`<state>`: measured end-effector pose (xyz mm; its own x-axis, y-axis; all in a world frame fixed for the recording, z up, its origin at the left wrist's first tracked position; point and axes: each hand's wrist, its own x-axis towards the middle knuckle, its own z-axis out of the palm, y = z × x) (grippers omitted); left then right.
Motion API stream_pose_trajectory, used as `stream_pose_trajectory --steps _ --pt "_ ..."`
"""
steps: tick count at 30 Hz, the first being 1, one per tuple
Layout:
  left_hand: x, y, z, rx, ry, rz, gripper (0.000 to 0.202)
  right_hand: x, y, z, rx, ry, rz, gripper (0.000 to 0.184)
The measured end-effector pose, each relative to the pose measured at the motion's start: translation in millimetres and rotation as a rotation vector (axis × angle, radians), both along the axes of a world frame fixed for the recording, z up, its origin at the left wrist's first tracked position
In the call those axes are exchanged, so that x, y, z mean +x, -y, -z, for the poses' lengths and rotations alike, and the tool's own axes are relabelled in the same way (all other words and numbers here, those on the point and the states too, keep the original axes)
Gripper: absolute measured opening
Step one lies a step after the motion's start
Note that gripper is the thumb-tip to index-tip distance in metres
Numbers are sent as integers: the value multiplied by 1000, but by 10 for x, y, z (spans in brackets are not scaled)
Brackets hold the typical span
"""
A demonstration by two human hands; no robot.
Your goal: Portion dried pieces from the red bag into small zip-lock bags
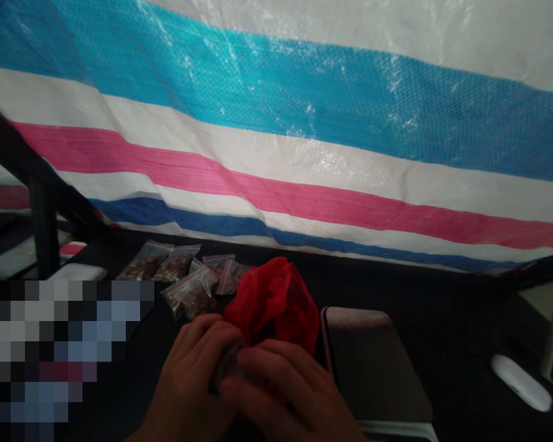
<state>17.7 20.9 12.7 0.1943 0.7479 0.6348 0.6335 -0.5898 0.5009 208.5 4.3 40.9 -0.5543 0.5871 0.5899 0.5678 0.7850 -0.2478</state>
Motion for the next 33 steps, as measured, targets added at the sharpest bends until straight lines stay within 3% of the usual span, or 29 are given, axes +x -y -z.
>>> stream_pose_trajectory --steps 2,6,8,11,16,19,22,26,29,33 --pt "7 2 -8 7 -33 -14 23 16 17 -1 15 -20 26 26" --pt "12 15 -31 -33 -108 -116 14 108 38 -32 3 -74 255 26" --pt "8 46 -39 -86 -125 -143 3 155 3 -58 1 -21 266 24" --pt "11 132 -14 -203 -173 -141 3 174 -90 -81 -7 141 250 25" --pt "69 279 193 -470 -231 -108 11 125 -179 -58 -105 199 227 40" --pt "99 281 305 -671 -70 -58 21 128 -192 -31 -173 236 209 38" --pt "114 209 263 -799 244 1 17 166 -226 21 -137 272 262 32" --pt "95 78 -7 -763 659 5 12 223 -277 99 -123 246 350 29" --pt "39 -10 -190 -683 771 -40 17 232 -265 107 -211 204 373 26" --pt "-27 -72 -231 -663 902 -124 25 168 -185 39 -457 145 263 29"
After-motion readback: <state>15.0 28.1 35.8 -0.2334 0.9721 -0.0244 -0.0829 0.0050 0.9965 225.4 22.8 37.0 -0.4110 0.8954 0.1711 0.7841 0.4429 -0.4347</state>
